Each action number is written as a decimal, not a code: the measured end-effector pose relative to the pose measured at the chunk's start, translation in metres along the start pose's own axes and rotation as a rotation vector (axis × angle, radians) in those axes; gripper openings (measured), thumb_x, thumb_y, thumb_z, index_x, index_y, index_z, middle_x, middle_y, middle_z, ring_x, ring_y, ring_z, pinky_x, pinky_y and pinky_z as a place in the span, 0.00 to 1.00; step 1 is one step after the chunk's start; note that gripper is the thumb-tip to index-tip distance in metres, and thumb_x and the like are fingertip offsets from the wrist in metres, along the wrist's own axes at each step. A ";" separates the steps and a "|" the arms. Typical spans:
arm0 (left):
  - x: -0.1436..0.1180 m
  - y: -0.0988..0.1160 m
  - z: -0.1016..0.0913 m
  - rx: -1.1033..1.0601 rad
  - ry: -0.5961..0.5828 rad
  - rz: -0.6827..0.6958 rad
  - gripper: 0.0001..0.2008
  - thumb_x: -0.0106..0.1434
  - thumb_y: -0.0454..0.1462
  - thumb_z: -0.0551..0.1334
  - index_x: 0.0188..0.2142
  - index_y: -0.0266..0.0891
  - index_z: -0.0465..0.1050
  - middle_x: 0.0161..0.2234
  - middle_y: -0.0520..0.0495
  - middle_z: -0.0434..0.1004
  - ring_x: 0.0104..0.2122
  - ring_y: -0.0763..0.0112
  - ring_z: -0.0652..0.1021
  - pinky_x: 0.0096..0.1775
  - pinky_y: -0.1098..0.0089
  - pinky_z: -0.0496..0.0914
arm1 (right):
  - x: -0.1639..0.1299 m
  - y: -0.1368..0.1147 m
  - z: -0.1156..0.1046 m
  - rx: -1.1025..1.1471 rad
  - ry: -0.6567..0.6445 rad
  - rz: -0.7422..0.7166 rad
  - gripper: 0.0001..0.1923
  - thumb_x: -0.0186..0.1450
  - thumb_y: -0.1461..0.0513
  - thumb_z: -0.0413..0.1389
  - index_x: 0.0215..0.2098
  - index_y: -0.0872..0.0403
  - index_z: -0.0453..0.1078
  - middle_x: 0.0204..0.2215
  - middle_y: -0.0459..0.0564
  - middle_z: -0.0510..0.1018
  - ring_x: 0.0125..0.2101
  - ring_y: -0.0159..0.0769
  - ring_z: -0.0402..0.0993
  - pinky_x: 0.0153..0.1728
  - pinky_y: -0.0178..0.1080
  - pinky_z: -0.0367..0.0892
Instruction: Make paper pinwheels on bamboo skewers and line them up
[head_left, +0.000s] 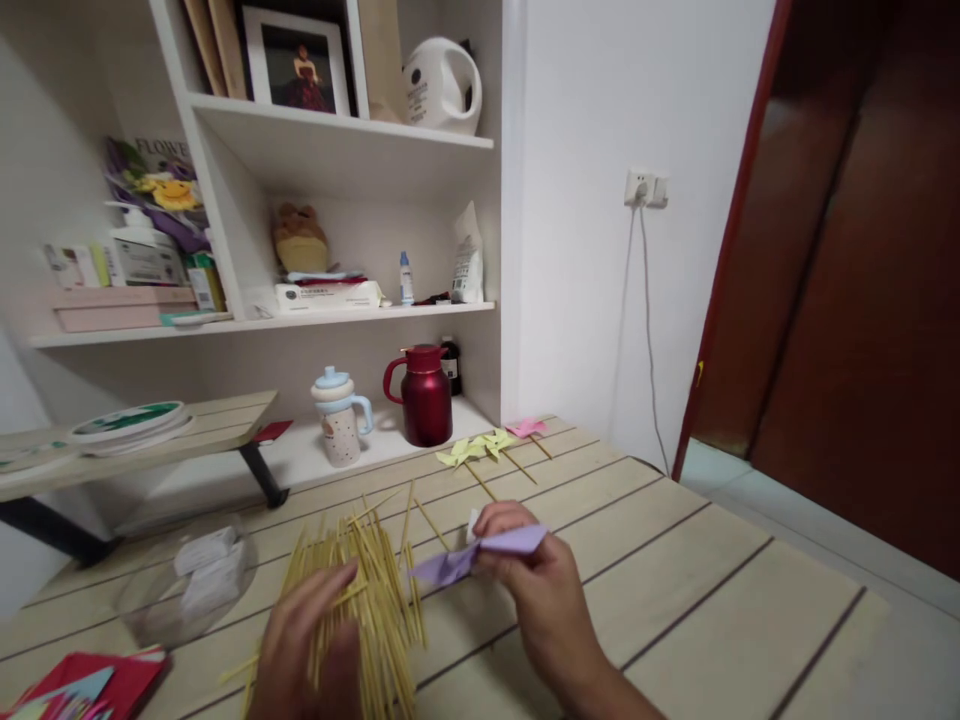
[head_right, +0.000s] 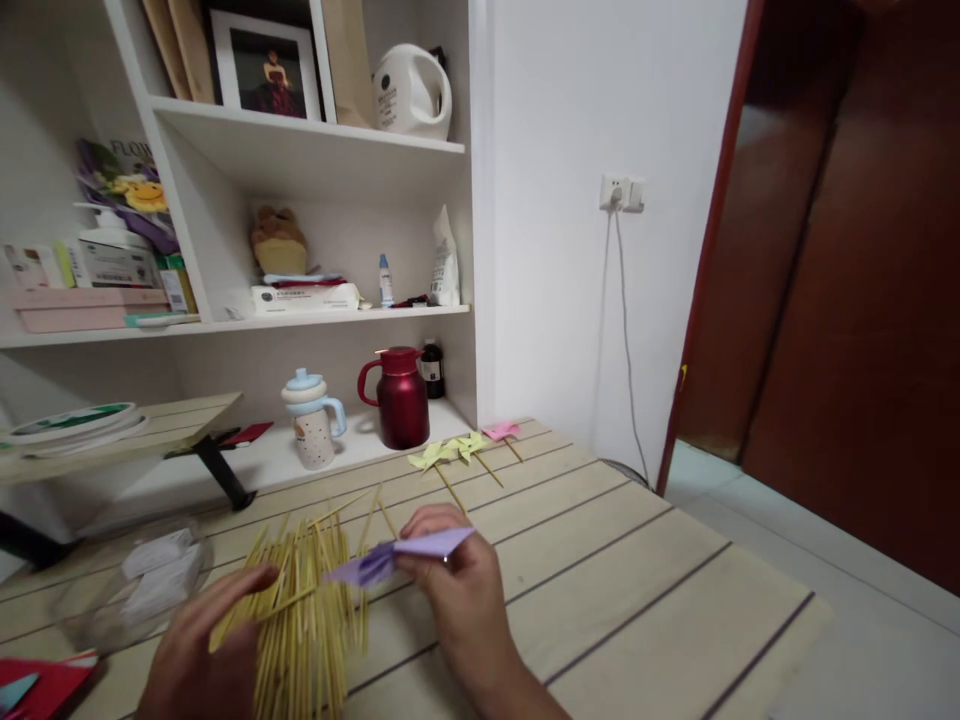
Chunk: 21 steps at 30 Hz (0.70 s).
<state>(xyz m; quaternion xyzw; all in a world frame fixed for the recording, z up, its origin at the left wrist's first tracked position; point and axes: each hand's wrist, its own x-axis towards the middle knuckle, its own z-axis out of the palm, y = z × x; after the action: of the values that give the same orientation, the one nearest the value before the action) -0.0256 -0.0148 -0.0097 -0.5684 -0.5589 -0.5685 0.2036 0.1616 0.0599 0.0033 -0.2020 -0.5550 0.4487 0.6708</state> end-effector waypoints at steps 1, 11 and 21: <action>0.003 0.005 -0.004 -0.008 0.044 -0.219 0.12 0.68 0.45 0.54 0.44 0.48 0.73 0.42 0.50 0.79 0.46 0.64 0.77 0.48 0.62 0.69 | 0.002 0.001 -0.002 0.061 0.026 0.068 0.03 0.55 0.65 0.65 0.28 0.52 0.76 0.31 0.47 0.76 0.35 0.38 0.71 0.37 0.39 0.66; 0.039 -0.035 -0.032 0.320 -0.170 0.105 0.16 0.66 0.45 0.53 0.39 0.41 0.77 0.38 0.43 0.82 0.41 0.56 0.79 0.46 0.56 0.67 | 0.011 0.016 -0.009 0.374 0.118 0.320 0.14 0.50 0.57 0.71 0.33 0.53 0.78 0.29 0.47 0.79 0.30 0.35 0.70 0.35 0.38 0.65; 0.028 -0.079 -0.050 0.537 -0.711 0.201 0.11 0.64 0.40 0.57 0.36 0.49 0.80 0.41 0.49 0.83 0.43 0.60 0.79 0.47 0.58 0.67 | 0.012 0.004 -0.008 0.529 0.139 0.412 0.17 0.46 0.56 0.74 0.32 0.53 0.79 0.31 0.46 0.81 0.31 0.34 0.72 0.37 0.38 0.66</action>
<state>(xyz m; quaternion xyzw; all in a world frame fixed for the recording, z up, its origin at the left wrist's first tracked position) -0.1227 -0.0237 -0.0033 -0.7066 -0.6638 -0.1505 0.1935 0.1670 0.0732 0.0048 -0.1589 -0.3198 0.6882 0.6316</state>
